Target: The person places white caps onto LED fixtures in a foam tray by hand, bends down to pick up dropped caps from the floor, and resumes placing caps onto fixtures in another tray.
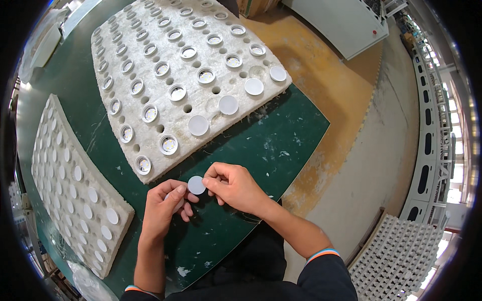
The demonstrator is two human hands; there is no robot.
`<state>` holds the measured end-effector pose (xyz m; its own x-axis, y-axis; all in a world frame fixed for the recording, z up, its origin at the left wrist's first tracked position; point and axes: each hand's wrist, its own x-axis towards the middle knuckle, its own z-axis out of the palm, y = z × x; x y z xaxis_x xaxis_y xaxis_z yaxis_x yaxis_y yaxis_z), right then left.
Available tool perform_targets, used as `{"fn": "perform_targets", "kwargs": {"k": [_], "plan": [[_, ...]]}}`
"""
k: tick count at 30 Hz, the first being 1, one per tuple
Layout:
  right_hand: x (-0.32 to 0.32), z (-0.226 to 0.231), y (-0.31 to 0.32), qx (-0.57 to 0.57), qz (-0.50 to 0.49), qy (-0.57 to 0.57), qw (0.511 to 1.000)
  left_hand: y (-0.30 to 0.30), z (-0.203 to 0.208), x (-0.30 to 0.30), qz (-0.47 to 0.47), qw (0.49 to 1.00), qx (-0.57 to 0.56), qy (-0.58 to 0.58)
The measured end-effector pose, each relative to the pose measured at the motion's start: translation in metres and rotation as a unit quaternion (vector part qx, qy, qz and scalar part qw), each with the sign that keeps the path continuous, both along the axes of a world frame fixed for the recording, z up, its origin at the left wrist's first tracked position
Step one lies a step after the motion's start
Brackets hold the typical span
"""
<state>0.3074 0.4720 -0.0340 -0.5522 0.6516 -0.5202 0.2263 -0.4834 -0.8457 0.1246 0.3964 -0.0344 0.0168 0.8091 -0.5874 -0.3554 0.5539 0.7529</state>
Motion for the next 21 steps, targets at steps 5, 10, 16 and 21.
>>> {"fn": "perform_targets", "kwargs": {"k": [5, 10, 16, 21], "plan": [[0.0, 0.0, -0.001, 0.011, 0.008, -0.007, 1.0, 0.003, 0.0, 0.0, -0.028, 0.999, 0.009, 0.021], [-0.006, 0.003, -0.012, 0.316, -0.015, -0.052, 0.947, 0.005, 0.0, 0.0, -0.044, 0.998, 0.001, 0.034], [-0.005, 0.001, -0.008, 0.522, 0.109, -0.064, 0.843, 0.003, -0.001, -0.001, -0.049, 0.998, 0.012, 0.037], [0.001, 0.0, -0.009, 0.481, 0.092, -0.045, 0.871, 0.0, -0.005, 0.001, -0.032, 0.999, 0.028, 0.013]]}}
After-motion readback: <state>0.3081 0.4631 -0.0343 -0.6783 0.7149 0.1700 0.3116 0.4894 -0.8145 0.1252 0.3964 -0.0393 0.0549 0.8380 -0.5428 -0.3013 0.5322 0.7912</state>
